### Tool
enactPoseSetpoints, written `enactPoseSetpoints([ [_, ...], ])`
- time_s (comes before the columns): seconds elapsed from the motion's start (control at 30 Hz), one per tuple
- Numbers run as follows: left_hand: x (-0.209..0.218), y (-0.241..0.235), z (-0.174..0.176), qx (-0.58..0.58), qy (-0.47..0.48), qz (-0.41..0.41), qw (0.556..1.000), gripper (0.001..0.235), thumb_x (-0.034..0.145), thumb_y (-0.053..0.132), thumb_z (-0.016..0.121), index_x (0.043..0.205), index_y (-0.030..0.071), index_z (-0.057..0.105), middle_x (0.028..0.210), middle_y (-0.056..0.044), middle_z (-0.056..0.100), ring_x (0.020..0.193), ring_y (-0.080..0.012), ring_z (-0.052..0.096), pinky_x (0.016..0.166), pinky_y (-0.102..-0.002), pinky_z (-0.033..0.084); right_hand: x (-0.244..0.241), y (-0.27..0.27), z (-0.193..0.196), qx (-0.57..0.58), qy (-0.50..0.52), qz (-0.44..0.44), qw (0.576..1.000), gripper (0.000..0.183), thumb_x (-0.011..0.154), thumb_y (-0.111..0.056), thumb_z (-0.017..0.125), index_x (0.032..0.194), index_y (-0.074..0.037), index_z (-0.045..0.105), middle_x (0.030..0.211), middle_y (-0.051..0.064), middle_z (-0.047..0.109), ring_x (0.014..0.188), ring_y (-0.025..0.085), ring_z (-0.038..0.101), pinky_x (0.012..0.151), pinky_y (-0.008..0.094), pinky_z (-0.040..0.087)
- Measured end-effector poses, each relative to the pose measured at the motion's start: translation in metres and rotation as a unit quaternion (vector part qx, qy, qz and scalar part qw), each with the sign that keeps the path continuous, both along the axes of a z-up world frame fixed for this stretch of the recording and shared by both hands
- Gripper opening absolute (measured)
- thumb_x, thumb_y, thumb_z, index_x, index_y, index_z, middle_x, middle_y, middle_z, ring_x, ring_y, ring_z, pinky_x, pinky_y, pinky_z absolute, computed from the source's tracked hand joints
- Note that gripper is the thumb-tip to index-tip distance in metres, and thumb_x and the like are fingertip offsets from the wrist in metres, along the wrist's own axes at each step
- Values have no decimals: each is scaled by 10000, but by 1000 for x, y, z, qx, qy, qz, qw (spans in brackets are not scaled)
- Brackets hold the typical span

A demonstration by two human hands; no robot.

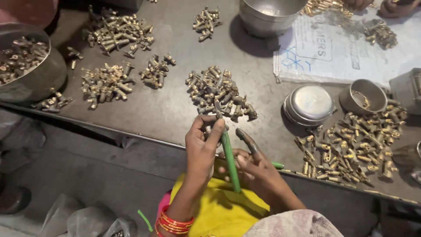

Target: The person sits at a metal workbench covered with brass fittings, dips a green-handled applicator into a tin of dark polishing compound, and rubs the compound onto the fittings one at a time, setting treated pieces aside. They occasionally reload the applicator with compound from the tin and continue treating more fittings.

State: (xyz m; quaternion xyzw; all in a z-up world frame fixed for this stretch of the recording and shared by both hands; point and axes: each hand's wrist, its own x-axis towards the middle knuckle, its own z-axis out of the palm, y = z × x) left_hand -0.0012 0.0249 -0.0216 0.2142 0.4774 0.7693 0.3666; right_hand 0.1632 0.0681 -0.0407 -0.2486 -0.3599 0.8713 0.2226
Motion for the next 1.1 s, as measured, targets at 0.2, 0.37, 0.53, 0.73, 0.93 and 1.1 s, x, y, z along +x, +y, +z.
enactPoseSetpoints([
  [0.2,-4,5,-31,-120,135,76,981,228,930,160,824,997,-12,690,862,-44,620,715,-76,422,619,-238,351,11,4,5,139,-52,-24,989,938,927,0,594,1659,-286,82,1142,176,687,794,189,682,636,310,567],
  [0.37,-42,15,-27,103,-174,48,978,252,1059,274,602,1106,28,632,960,-27,622,813,-97,533,750,-257,465,14,-7,12,130,-111,-17,985,929,911,44,568,1659,-276,119,1094,163,686,748,179,662,618,306,554],
  [0.53,-43,16,-15,116,-206,79,968,285,1065,295,522,1135,33,610,994,-53,645,893,-138,594,859,-290,510,18,-6,-1,139,-108,13,984,918,918,59,567,1665,-238,124,1051,156,676,748,166,638,664,302,545],
  [0.73,-18,18,-26,82,-33,85,992,303,1121,262,542,1209,-8,646,1102,-39,638,996,-122,551,931,-268,456,10,-6,24,308,-173,-22,935,879,939,10,595,1659,-192,133,1024,112,682,761,128,608,671,283,537],
  [0.93,-40,10,-33,94,-35,-5,995,333,1035,76,651,1347,-40,634,1256,-90,687,1156,-148,630,1049,-275,494,15,-1,38,322,-202,-35,924,794,978,-88,559,1663,-196,172,967,108,736,627,85,523,553,239,451],
  [1.1,-45,11,-27,140,-159,-125,969,413,1018,107,638,1413,-3,590,1317,-115,673,1190,-169,643,1076,-306,503,18,11,36,186,-115,11,976,776,991,-142,541,1669,-210,170,958,125,740,524,66,468,474,223,410],
])
